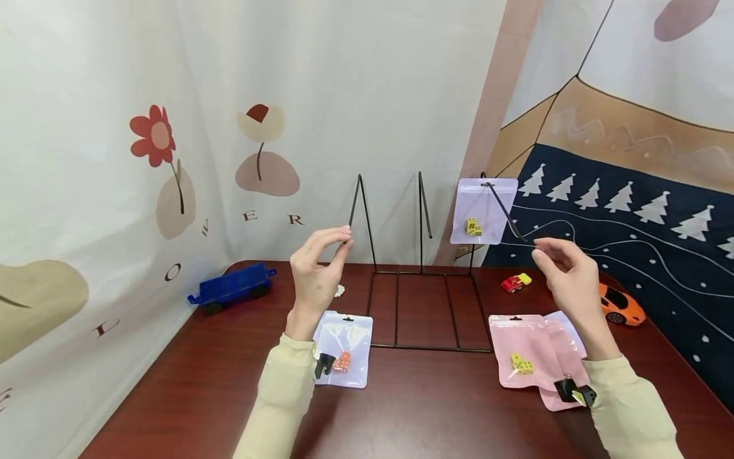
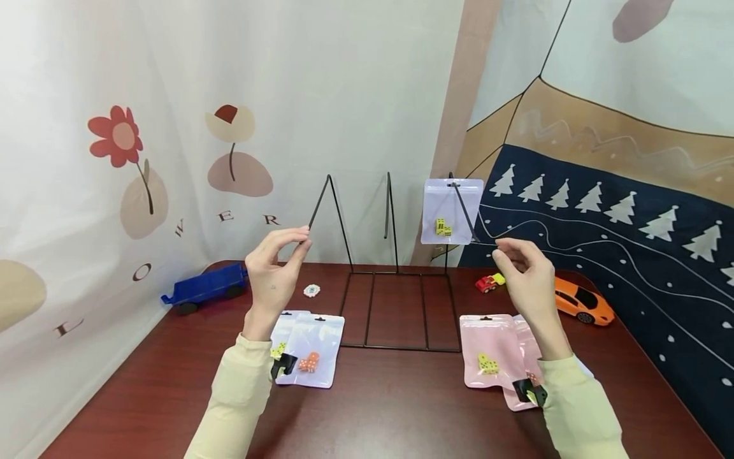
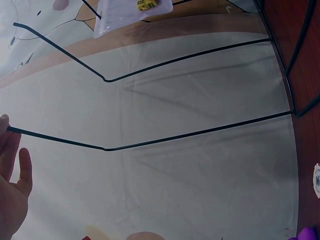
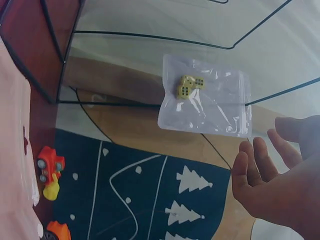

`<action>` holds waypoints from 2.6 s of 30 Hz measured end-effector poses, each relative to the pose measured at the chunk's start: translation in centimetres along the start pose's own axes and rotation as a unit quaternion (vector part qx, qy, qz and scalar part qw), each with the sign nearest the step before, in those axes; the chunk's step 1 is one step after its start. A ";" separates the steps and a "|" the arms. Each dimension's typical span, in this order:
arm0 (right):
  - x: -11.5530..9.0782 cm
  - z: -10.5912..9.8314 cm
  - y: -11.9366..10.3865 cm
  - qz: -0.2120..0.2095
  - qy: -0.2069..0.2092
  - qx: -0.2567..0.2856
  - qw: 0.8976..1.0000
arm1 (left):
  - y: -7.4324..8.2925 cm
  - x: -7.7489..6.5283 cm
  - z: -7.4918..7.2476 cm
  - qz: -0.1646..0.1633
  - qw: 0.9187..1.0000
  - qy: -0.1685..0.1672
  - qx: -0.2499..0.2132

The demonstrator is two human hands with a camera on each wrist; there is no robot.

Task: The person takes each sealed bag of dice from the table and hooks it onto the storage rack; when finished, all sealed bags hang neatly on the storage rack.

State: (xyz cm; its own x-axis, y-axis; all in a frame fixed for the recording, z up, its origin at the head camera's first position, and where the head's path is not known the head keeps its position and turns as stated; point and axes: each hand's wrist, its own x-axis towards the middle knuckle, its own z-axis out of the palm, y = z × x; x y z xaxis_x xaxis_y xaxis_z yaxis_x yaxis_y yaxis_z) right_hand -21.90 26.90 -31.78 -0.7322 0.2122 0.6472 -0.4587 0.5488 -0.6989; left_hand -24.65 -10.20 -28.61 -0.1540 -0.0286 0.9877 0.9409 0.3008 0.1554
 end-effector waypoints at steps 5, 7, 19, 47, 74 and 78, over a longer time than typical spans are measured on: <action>-0.2 -1.3 0.2 -0.006 -0.023 -0.036 0.999 | -0.6 -0.3 0.1 -0.006 1.000 0.002 0.000; -0.3 -2.0 0.4 0.000 -0.035 -0.059 0.998 | -0.5 -0.2 0.1 -0.006 1.000 0.006 0.001; -2.1 -5.6 2.8 0.063 -0.124 -0.181 0.974 | 1.2 0.6 0.0 0.004 1.000 0.007 -0.003; -3.4 -8.1 6.9 0.079 -0.281 -0.225 0.930 | 1.0 0.9 -0.3 0.008 1.000 0.012 -0.001; -4.8 -10.8 11.0 0.207 -0.420 -0.132 0.874 | 1.2 0.8 0.2 0.006 1.000 0.008 0.005; -4.9 -10.9 11.2 0.207 -0.410 -0.137 0.878 | 1.2 0.7 0.3 0.004 1.000 0.008 0.003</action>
State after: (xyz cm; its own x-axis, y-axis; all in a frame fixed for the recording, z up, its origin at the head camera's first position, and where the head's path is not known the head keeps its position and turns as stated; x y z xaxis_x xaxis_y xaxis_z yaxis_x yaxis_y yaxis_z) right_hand -17.99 40.80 -39.49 -0.9754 -0.1519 -0.1594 -0.0122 0.7601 -0.6497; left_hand -23.69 -9.62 -27.70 -0.1406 -0.0414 0.9892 0.9403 0.3072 0.1465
